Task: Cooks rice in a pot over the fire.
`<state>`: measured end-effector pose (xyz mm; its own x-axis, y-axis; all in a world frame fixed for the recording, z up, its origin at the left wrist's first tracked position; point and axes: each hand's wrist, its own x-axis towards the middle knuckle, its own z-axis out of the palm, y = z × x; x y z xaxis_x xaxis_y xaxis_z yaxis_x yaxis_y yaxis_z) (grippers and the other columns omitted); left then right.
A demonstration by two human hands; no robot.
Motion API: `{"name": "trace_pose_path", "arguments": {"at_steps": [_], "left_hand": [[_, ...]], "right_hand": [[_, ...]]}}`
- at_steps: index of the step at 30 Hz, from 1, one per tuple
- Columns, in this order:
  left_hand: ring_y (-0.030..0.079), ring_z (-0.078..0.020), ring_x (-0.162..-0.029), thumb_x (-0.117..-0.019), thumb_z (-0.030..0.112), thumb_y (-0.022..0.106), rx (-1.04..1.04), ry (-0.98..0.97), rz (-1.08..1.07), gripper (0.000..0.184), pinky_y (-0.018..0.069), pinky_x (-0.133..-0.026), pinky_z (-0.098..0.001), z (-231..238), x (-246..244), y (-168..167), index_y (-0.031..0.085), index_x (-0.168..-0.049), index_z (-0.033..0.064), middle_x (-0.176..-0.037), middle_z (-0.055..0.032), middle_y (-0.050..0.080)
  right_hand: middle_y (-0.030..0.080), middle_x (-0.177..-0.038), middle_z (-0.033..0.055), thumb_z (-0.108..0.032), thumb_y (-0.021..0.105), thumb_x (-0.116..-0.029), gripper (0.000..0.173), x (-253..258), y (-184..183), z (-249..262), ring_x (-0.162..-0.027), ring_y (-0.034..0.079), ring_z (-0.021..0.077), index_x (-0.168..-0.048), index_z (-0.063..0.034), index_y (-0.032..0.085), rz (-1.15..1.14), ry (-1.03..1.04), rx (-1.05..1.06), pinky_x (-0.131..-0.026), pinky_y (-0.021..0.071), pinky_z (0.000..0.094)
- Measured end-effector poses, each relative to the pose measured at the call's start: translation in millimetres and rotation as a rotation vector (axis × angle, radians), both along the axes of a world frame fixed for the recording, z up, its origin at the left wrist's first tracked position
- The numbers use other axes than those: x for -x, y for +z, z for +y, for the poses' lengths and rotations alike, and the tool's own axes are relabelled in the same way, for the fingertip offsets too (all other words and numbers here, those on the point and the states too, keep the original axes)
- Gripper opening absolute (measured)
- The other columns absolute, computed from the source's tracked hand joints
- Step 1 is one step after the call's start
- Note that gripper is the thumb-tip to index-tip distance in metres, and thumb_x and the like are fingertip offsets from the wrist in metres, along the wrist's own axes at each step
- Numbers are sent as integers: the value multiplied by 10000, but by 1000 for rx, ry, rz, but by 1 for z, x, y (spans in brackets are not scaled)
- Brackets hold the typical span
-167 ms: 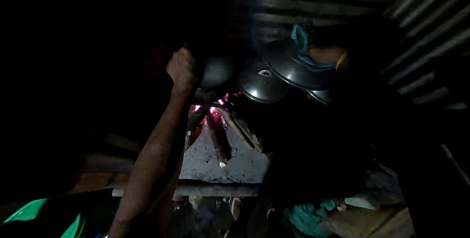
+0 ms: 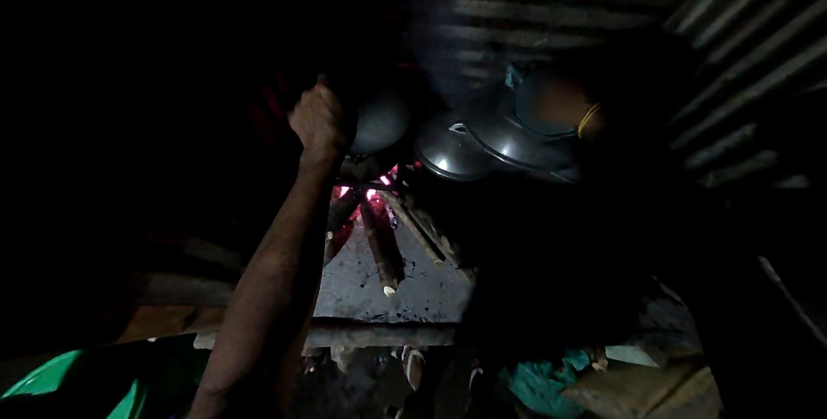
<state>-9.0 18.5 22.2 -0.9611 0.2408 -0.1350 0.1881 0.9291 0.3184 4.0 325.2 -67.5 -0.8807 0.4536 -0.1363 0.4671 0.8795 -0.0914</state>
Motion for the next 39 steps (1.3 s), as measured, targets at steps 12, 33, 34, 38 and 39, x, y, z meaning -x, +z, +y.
{"name": "trace_pose_path", "arguments": {"at_steps": [12,33,34,38,39], "left_hand": [[655,-499,-1111,-999,225,579,-169,73,257,443,448,-928,-714,-5,131,-125,535,-1390,22,-1139,-301,687],[639,-472,-1150,-1003,219,588,-198,63,282,349,464,-911,-703,-6,130,-133,627,-1300,38,-1241,-266,659],[637,-473,-1156,-998,207,590,-205,64,279,359,459,-922,-705,-5,130,-132,624,-1309,30,-1244,-271,658],[650,-465,-1144,-1024,226,558,-222,66,290,344,456,-934,-702,-3,131,-133,624,-1301,34,-1209,-262,681],[652,-462,-1141,-1026,234,556,-221,74,285,337,455,-934,-699,-2,133,-134,628,-1292,40,-1199,-258,686]], "right_hand": [[586,-1329,287,-165,595,-1009,448,-4,-10,6,-1206,600,453,-1410,11,500,78,-69,8,-981,472,643],[577,-1346,333,-183,600,-1004,464,-28,-21,12,-1283,548,498,-1384,75,533,28,-99,-86,-1038,418,682],[587,-1329,334,-185,611,-999,474,-29,-21,12,-1255,565,506,-1396,58,524,49,-117,-73,-1017,432,687],[589,-1335,333,-159,652,-969,586,-33,-30,23,-1239,574,522,-1490,18,450,114,-117,-62,-1010,434,703],[594,-1329,331,-159,651,-967,595,-33,-30,24,-1233,579,520,-1497,14,442,103,-130,-65,-1003,441,699]]}}
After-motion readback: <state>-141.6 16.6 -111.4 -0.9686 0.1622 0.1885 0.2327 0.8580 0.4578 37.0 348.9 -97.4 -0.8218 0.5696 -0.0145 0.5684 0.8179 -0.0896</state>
